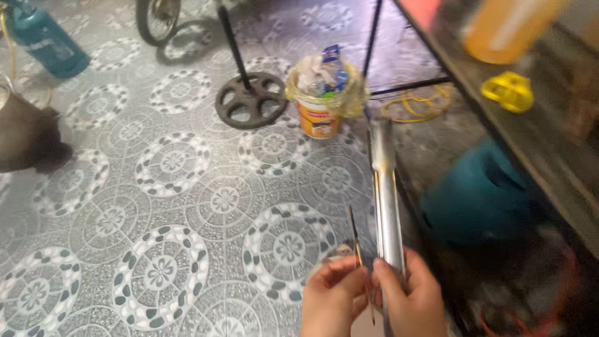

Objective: The person places a tray on the counter, then uses tongs to stir and submerge instant noodles in several small black pots on a gas stove. The person also wipes the counter with a cloth and handles a package of meatballs.

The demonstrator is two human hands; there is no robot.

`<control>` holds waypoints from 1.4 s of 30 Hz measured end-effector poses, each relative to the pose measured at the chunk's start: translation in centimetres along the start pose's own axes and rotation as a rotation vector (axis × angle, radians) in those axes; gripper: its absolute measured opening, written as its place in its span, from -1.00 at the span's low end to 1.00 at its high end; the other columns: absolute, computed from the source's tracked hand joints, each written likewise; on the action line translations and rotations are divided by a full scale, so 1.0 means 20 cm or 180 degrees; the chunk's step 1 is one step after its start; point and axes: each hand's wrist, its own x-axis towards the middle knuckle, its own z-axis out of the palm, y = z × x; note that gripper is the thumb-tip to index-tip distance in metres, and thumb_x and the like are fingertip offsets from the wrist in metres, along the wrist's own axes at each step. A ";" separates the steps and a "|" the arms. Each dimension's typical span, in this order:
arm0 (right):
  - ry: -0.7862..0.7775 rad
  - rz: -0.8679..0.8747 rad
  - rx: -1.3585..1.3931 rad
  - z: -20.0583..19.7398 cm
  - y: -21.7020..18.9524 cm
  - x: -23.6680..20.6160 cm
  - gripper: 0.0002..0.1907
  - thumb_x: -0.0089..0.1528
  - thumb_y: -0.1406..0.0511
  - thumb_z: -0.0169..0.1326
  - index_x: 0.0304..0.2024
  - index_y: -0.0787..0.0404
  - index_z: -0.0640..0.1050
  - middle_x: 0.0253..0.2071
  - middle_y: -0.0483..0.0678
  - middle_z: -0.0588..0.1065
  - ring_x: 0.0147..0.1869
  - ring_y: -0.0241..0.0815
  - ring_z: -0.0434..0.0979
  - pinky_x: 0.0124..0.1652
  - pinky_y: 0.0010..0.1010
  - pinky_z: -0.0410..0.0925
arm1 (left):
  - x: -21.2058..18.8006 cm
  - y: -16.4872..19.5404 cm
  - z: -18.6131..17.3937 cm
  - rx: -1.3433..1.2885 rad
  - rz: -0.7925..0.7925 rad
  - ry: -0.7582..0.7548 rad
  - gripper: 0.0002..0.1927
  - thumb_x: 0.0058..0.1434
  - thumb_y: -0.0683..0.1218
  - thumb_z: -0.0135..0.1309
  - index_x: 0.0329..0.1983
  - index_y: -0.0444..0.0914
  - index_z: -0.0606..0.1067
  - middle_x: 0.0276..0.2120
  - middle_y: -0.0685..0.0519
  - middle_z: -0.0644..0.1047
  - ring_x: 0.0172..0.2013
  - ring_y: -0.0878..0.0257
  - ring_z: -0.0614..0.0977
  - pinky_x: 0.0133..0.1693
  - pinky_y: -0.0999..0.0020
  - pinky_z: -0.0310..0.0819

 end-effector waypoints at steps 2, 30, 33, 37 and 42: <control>-0.0146 0.0202 -0.0202 0.14 -0.13 0.34 -0.60 0.21 0.32 0.17 0.08 0.34 0.52 -0.56 -0.02 0.53 -0.57 -0.29 0.44 -0.55 -0.41 0.32 | 0.27 0.21 0.10 -0.0086 -0.0090 0.0266 -0.71 0.12 -0.27 0.22 -0.06 -0.33 0.54 -0.30 -0.05 0.61 -0.36 0.12 0.68 -0.32 0.22 0.58; 0.0991 0.0588 0.0282 1.45 -0.62 3.27 -0.70 0.29 0.22 0.12 -0.06 0.32 0.52 -0.50 -0.10 0.51 -0.61 -0.36 0.44 -0.59 -0.49 0.30 | 3.69 1.80 1.02 0.1930 0.0633 0.0562 -0.71 0.06 -0.30 0.18 -0.11 -0.27 0.54 -0.26 0.00 0.59 -0.39 0.26 0.60 -0.45 0.37 0.51; 0.1139 0.0793 0.0089 1.43 -0.56 3.25 -0.68 0.25 0.22 0.14 0.00 0.23 0.51 -0.50 -0.13 0.52 -0.60 -0.38 0.43 -0.57 -0.50 0.30 | 3.77 1.65 0.89 0.2266 0.0427 0.0460 -0.61 -0.02 -0.33 0.18 -0.08 -0.26 0.54 -0.20 0.00 0.60 -0.43 0.20 0.57 -0.48 0.31 0.42; 0.1301 0.0812 0.0112 1.39 -0.52 3.26 -0.69 0.25 0.22 0.14 -0.03 0.25 0.52 -0.47 -0.15 0.53 -0.53 -0.41 0.49 -0.55 -0.49 0.38 | 3.71 1.55 0.83 0.2820 0.0861 0.0002 -0.72 0.12 -0.21 0.26 -0.08 -0.31 0.59 -0.29 -0.01 0.62 -0.34 0.28 0.60 -0.33 0.43 0.47; 0.1525 0.0955 -0.0172 1.34 -0.51 3.04 -0.70 0.25 0.21 0.16 -0.06 0.28 0.54 -0.50 -0.10 0.52 -0.56 -0.32 0.47 -0.55 -0.45 0.32 | 3.33 1.59 0.84 0.2653 -0.0235 -0.0829 -0.68 0.38 0.01 0.00 -0.08 -0.28 0.65 -0.34 0.08 0.67 -0.35 0.30 0.62 -0.32 0.38 0.40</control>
